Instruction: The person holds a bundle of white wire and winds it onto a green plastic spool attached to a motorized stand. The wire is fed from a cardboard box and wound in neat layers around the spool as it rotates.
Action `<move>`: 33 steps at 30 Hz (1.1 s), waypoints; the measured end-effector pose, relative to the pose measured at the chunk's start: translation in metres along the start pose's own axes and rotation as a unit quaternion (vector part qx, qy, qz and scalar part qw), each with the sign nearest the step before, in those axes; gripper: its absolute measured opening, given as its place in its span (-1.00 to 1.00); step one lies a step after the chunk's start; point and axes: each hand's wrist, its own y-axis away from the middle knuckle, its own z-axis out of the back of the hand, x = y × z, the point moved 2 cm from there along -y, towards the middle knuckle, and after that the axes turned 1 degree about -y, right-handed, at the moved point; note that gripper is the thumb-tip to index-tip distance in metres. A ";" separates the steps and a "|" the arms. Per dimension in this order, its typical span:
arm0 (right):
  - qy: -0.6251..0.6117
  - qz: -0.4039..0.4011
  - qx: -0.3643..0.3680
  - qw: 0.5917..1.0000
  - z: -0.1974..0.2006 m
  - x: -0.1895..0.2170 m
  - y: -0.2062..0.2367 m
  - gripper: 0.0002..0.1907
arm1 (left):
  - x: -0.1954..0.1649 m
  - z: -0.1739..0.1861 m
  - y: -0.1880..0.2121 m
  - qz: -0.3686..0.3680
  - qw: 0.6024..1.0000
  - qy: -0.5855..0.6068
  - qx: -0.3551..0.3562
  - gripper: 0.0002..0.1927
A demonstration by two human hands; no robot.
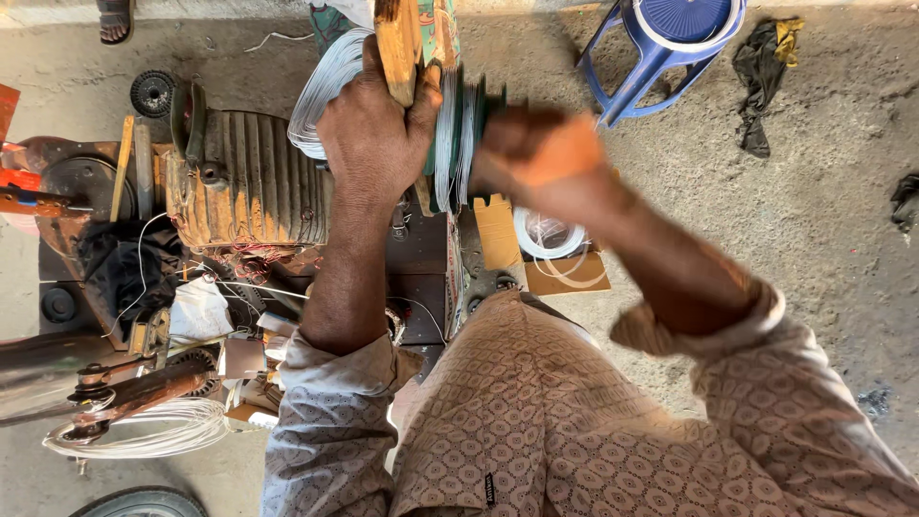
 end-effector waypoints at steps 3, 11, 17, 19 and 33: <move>-0.126 0.007 -0.126 0.984 -0.014 -0.082 -0.028 -0.75 | 0.000 0.000 0.002 -0.006 1.000 0.010 0.001 -0.31; -0.520 -0.489 0.067 0.697 -0.229 -0.057 0.066 -0.73 | 0.001 -0.003 0.005 -0.005 1.000 0.016 -0.017 -0.26; -0.343 -0.132 0.029 0.929 -0.113 0.056 0.081 -0.88 | 0.005 -0.005 0.003 -0.005 1.000 -0.010 -0.001 -0.18; -0.145 0.028 0.003 0.989 -0.053 0.063 0.055 -0.79 | 0.006 -0.006 0.003 0.003 1.000 0.002 0.010 -0.20; -0.507 -0.517 0.095 0.683 -0.226 -0.059 0.061 -0.78 | 0.007 -0.009 0.007 0.009 1.000 0.000 -0.007 -0.17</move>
